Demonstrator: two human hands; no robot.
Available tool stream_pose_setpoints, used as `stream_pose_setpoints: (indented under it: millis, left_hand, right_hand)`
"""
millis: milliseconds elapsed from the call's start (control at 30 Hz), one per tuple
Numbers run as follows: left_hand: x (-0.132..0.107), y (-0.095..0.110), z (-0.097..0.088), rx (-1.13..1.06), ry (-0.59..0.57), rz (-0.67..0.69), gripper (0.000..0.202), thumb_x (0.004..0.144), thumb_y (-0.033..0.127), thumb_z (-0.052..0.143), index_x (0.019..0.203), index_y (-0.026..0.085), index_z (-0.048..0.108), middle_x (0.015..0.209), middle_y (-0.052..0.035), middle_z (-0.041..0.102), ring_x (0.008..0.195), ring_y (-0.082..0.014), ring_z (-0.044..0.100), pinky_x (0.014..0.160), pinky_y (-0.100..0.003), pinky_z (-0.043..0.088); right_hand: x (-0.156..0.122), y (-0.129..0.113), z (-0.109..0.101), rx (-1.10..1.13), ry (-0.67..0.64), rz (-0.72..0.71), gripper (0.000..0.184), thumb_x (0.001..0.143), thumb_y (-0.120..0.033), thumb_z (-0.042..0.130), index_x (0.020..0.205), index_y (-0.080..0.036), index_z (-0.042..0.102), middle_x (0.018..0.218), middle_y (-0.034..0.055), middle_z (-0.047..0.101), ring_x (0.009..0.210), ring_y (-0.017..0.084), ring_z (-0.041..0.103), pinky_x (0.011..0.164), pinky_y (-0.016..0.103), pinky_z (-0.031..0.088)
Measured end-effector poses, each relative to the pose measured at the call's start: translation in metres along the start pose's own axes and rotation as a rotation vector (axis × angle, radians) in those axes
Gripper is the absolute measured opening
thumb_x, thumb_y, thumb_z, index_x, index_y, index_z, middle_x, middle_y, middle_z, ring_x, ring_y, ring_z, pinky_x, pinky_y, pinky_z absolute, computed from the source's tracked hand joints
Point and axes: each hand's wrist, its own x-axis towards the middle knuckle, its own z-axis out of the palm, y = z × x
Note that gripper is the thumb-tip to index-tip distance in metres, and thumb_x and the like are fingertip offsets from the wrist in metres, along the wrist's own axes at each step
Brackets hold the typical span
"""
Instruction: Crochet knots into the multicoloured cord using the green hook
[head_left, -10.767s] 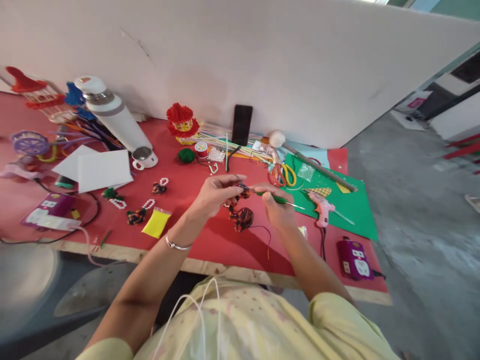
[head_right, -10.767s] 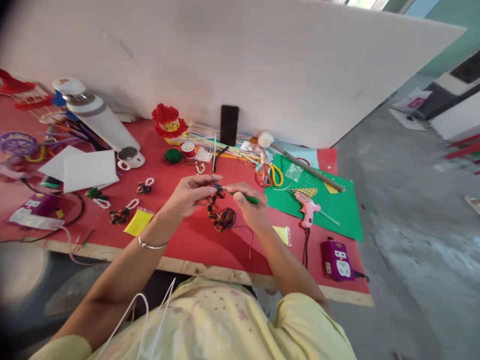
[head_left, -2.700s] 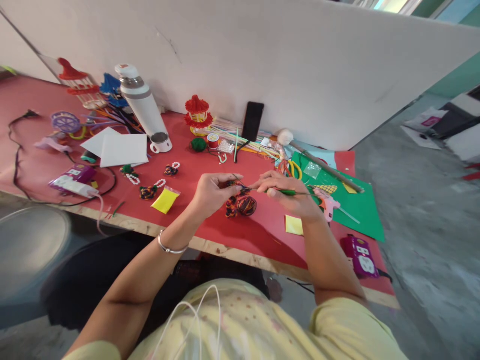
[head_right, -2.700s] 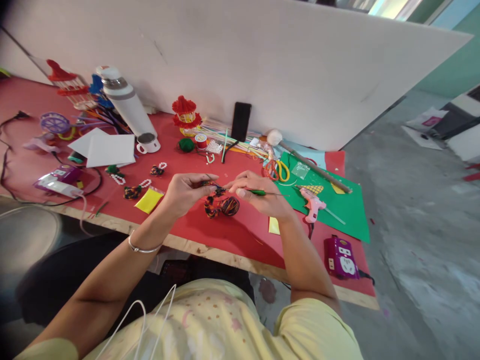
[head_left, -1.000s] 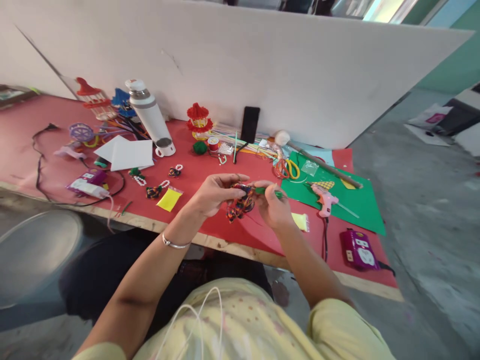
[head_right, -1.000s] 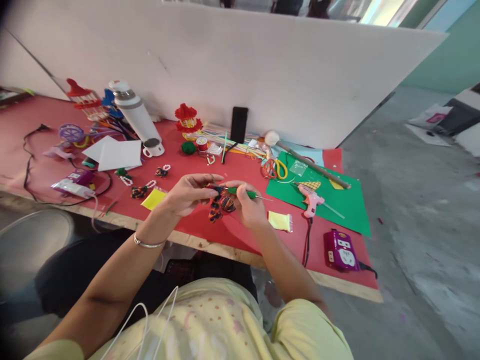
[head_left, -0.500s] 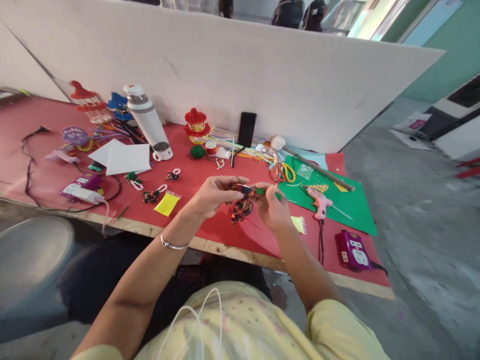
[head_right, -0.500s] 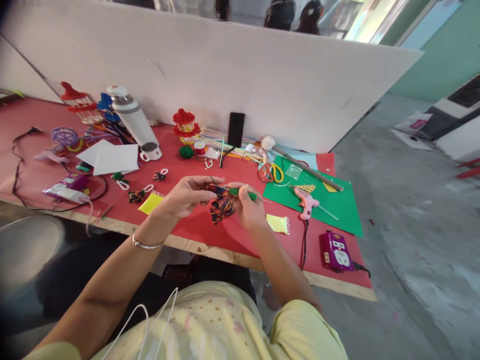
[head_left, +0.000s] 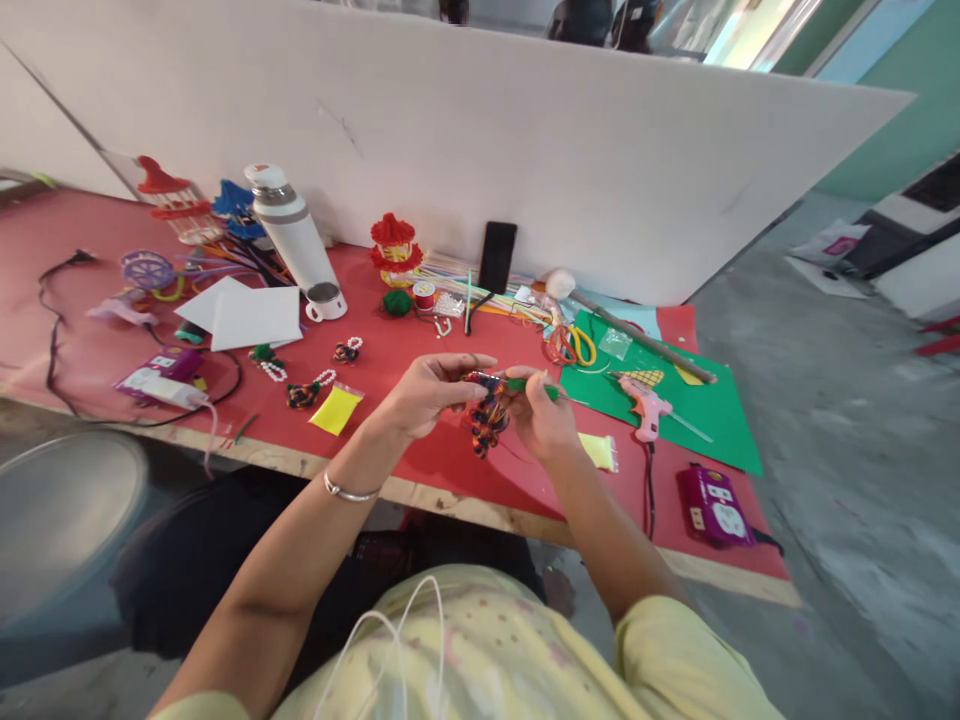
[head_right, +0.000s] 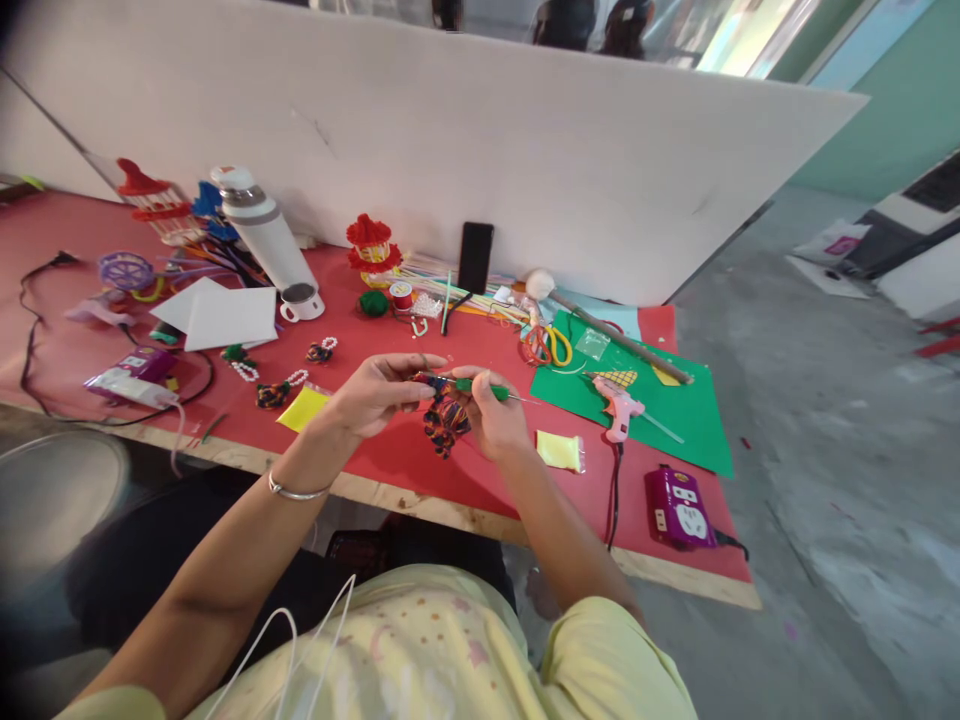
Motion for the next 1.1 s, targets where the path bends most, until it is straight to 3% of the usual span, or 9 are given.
stream_pose_setpoints:
  millis: [200,467,600,767,900,1100]
  left_hand:
    - [0.003,-0.004,-0.004,-0.061,-0.001,-0.018,0.045,0.055,0.012,0.097,0.099,0.017,0.087,0.079,-0.0022,0.078,0.054,-0.0056,0.059,0.051,-0.019,0.05]
    - [0.019,-0.01,-0.018,-0.044,0.012,-0.014,0.044,0.059,0.019,0.098,0.101,0.017,0.087,0.08,-0.005,0.078,0.056,-0.0068,0.061,0.046,-0.017,0.042]
    - [0.038,-0.007,-0.023,-0.012,-0.004,-0.006,0.032,0.069,0.027,0.094,0.098,0.016,0.087,0.076,-0.0062,0.077,0.058,-0.0089,0.063,0.049,-0.018,0.046]
    - [0.062,0.003,-0.02,0.062,0.035,0.096,0.025,0.066,0.029,0.095,0.085,0.016,0.086,0.075,-0.0051,0.077,0.054,-0.0069,0.057,0.047,-0.019,0.041]
    - [0.074,0.01,-0.018,0.083,0.027,0.096,0.024,0.063,0.026,0.096,0.081,0.015,0.086,0.072,-0.0052,0.076,0.054,-0.0077,0.057,0.048,-0.02,0.04]
    - [0.084,0.008,-0.015,0.037,-0.012,0.056,0.02,0.061,0.022,0.093,0.078,0.016,0.086,0.068,-0.0033,0.073,0.053,-0.0066,0.056,0.049,-0.018,0.04]
  right_hand:
    - [0.005,0.006,-0.004,-0.045,-0.015,0.056,0.04,0.076,-0.067,0.083,0.092,-0.03,0.08,0.09,-0.001,0.082,0.081,0.017,0.076,0.078,0.035,0.065]
    - [0.031,-0.008,-0.016,-0.249,-0.121,0.148,0.042,0.08,-0.065,0.081,0.097,-0.027,0.082,0.086,0.0002,0.078,0.071,0.012,0.069,0.064,0.026,0.056]
    - [0.054,-0.02,-0.015,-0.317,-0.208,0.137,0.036,0.078,-0.057,0.086,0.095,-0.025,0.082,0.068,-0.0034,0.069,0.059,0.009,0.059,0.052,0.022,0.044]
    - [0.077,-0.028,-0.014,-0.313,-0.202,0.165,0.047,0.066,-0.036,0.097,0.109,-0.028,0.08,0.071,-0.0072,0.069,0.053,0.006,0.053,0.043,0.019,0.036]
    - [0.087,-0.035,-0.018,-0.373,-0.244,0.143,0.045,0.071,-0.029,0.092,0.114,-0.027,0.078,0.067,-0.0077,0.068,0.05,0.005,0.051,0.043,0.019,0.037]
    - [0.091,-0.048,-0.021,-0.4,-0.277,0.087,0.029,0.07,-0.021,0.086,0.098,-0.024,0.081,0.067,-0.0061,0.07,0.05,0.006,0.053,0.045,0.021,0.04]
